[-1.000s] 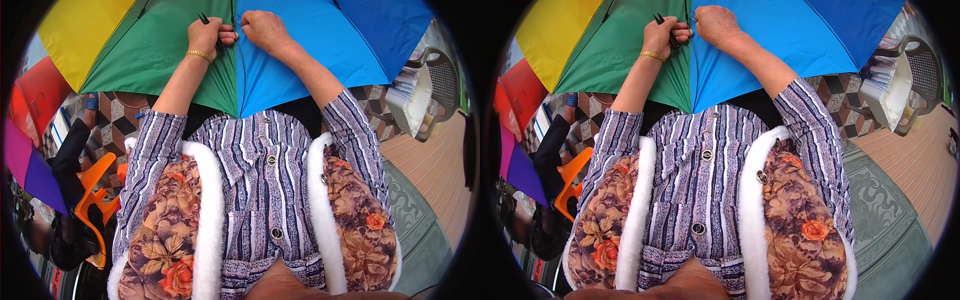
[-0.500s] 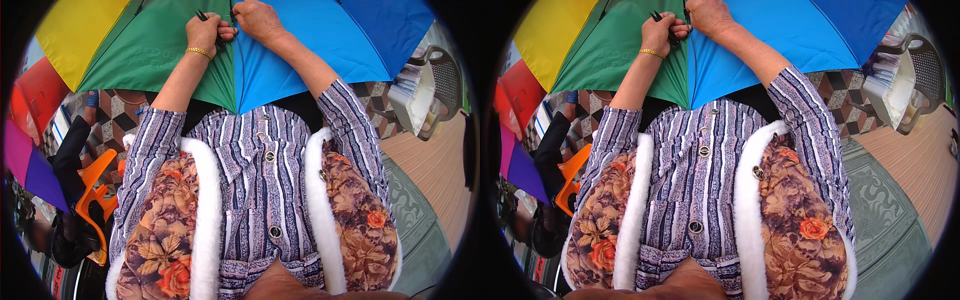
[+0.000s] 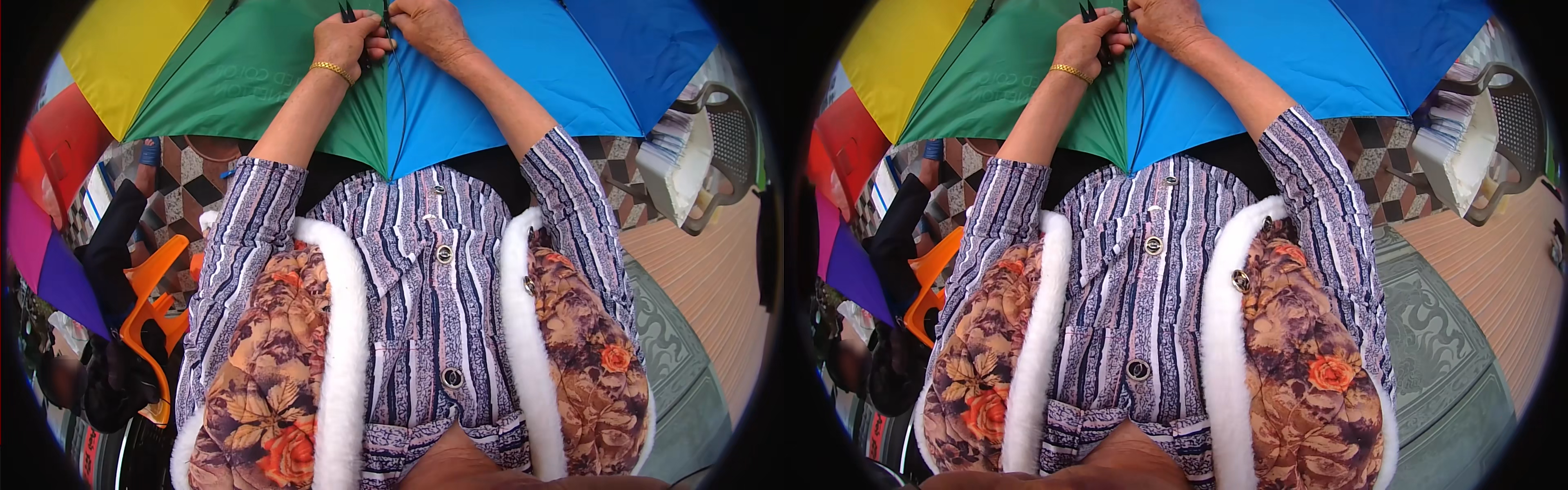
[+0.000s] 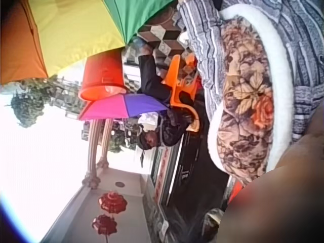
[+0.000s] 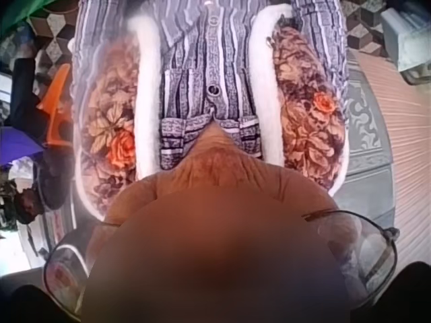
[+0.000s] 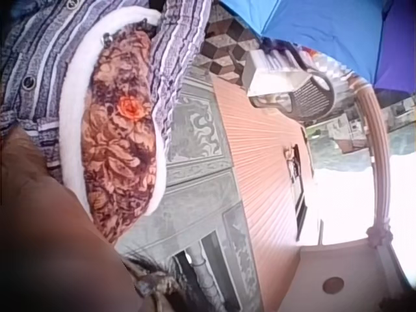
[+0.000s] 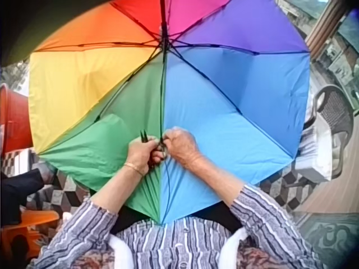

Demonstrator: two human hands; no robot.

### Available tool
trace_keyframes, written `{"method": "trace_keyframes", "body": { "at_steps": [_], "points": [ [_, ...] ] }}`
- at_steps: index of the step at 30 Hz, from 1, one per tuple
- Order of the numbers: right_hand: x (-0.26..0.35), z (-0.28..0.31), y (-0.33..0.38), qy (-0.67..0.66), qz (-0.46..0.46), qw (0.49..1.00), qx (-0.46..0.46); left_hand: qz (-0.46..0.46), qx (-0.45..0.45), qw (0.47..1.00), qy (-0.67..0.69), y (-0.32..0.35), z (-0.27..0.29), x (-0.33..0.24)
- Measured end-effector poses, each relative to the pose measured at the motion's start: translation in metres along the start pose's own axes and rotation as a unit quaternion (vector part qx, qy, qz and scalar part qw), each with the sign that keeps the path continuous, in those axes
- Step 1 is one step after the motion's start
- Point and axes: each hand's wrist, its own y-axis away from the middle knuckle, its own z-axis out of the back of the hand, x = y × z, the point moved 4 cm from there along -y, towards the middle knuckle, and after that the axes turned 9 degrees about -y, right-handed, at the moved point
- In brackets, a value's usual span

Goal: Repairing a multi-colored umbrella by sewing the fabric canopy to the metal ribs.

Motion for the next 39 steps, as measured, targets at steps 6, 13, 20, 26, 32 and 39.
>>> {"method": "trace_keyframes", "body": {
  "at_steps": [6, 13, 20, 26, 32, 39],
  "points": [
    [0.005, 0.013, 0.003, -0.040, 0.000, 0.999, -0.010, -0.021, -0.015, 0.999, -0.026, 0.007, -0.013, -0.009],
    [0.026, 0.029, 0.016, 0.043, -0.065, 0.997, -0.020, -0.055, -0.081, 0.995, 0.006, 0.023, -0.014, -0.013],
    [0.014, 0.025, 0.014, -0.120, -0.191, 0.974, 0.031, -0.084, -0.081, 0.992, 0.044, 0.025, -0.015, -0.012],
    [0.014, 0.016, 0.015, -0.138, -0.227, 0.962, 0.055, -0.093, -0.071, 0.991, 0.069, 0.024, -0.011, -0.009],
    [0.019, 0.018, 0.018, -0.229, -0.225, 0.947, 0.030, -0.105, -0.072, 0.989, 0.075, 0.025, -0.011, -0.008],
    [0.022, 0.016, 0.016, -0.255, -0.253, 0.932, 0.052, -0.097, -0.089, 0.988, 0.078, 0.009, -0.008, 0.007]
  ]
}}
